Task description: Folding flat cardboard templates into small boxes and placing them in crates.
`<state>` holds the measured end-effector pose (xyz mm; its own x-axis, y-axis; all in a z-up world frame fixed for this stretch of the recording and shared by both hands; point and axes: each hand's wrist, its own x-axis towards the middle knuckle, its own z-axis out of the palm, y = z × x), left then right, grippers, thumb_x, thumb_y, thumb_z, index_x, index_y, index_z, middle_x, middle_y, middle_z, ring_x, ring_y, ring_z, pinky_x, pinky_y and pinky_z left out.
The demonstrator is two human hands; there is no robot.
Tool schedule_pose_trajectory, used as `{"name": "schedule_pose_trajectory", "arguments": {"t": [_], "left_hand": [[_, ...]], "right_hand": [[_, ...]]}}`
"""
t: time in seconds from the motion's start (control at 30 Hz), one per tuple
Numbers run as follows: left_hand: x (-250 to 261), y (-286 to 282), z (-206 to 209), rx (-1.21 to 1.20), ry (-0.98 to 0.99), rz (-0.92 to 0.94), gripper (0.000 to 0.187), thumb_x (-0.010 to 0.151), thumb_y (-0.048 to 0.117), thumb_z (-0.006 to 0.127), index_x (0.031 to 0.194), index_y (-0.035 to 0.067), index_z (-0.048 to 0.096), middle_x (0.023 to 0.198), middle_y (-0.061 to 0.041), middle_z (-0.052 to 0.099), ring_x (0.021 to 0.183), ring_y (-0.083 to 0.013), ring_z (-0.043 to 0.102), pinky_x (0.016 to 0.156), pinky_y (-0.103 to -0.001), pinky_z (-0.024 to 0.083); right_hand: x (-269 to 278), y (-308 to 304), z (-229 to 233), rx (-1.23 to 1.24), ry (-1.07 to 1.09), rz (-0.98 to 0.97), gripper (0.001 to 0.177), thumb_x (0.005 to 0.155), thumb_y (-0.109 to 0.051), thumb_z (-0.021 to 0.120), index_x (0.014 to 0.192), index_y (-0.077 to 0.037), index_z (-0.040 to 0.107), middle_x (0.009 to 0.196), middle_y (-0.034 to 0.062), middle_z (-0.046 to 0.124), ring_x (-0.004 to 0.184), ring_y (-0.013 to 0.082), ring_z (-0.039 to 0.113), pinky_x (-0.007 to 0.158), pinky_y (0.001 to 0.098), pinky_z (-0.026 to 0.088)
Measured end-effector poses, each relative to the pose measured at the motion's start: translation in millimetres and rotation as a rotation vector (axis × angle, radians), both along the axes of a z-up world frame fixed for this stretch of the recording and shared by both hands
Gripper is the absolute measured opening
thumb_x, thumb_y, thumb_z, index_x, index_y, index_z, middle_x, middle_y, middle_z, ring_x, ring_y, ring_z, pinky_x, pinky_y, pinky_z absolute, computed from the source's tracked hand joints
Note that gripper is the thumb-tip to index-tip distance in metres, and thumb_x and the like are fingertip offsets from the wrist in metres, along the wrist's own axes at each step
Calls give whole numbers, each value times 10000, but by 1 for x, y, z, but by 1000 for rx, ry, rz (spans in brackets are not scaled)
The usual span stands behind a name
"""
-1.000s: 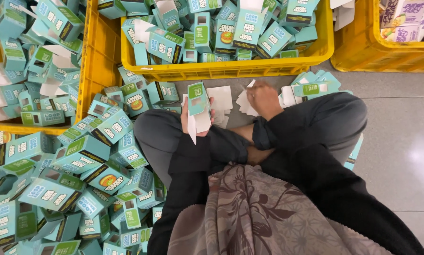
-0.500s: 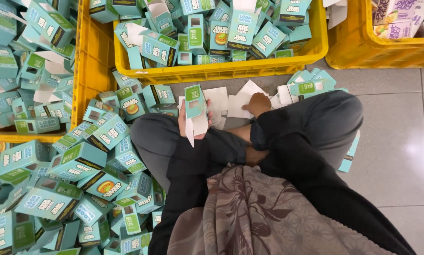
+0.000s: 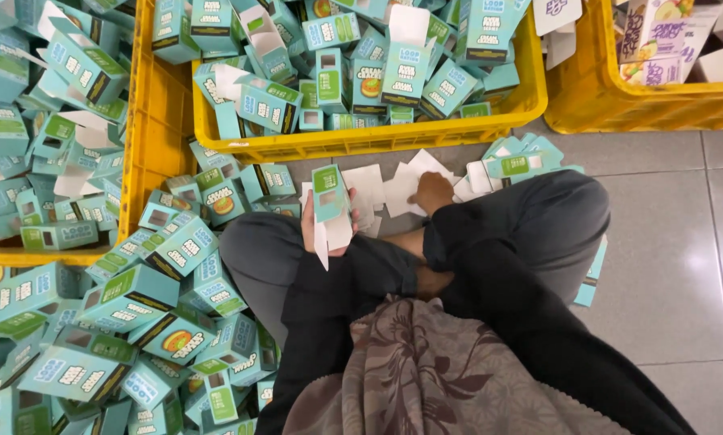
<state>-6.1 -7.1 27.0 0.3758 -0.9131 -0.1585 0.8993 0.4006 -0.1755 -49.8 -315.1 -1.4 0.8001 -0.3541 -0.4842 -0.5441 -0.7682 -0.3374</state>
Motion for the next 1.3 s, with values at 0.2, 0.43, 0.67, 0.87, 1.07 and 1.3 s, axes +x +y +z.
{"name": "schedule_pose_trajectory", "arguments": {"t": [0.2,0.43,0.67,0.87,1.07,1.3], "left_hand": [[-4,-3,6,75,-37,59,726,911,670,612,1372,109,632,1449,-85,626,1112,-491,686,960,-642,571],[-11,-9,18,101,-72,126,681,935,648,587,1327,95,656,1403,-123,653,1051,-509,706,869,-661,599],[-19,-15,39,231,-73,210,632,943,612,617,1249,64,693,1317,-168,698,930,-523,728,723,-662,631],[-19,-15,43,249,-66,205,635,935,609,630,1225,48,701,1296,-181,706,920,-524,728,714,-664,630],[-17,-14,35,208,-70,188,665,938,623,610,1252,42,691,1321,-185,688,949,-536,718,724,-686,618],[-17,-14,34,211,-91,186,676,939,634,590,1262,48,687,1328,-174,685,961,-520,724,748,-666,626]], "right_hand": [[36,-27,12,-146,-180,94,343,819,-65,837,1136,12,729,999,237,701,970,454,734,825,545,606],[38,-8,-27,-572,-315,317,43,805,-52,752,799,-77,718,697,68,677,662,284,749,558,401,615],[19,32,-60,-892,-424,756,59,755,-30,737,727,-34,685,650,157,601,551,287,650,447,439,548],[3,41,-20,-737,-261,700,105,839,-86,709,847,4,764,840,229,668,688,286,697,563,422,595],[12,11,19,-367,-151,599,387,725,-262,875,957,33,782,971,211,682,854,337,705,696,466,631],[19,-9,6,-116,-211,462,403,677,-129,934,984,80,776,936,254,696,905,444,723,785,534,627]]}}
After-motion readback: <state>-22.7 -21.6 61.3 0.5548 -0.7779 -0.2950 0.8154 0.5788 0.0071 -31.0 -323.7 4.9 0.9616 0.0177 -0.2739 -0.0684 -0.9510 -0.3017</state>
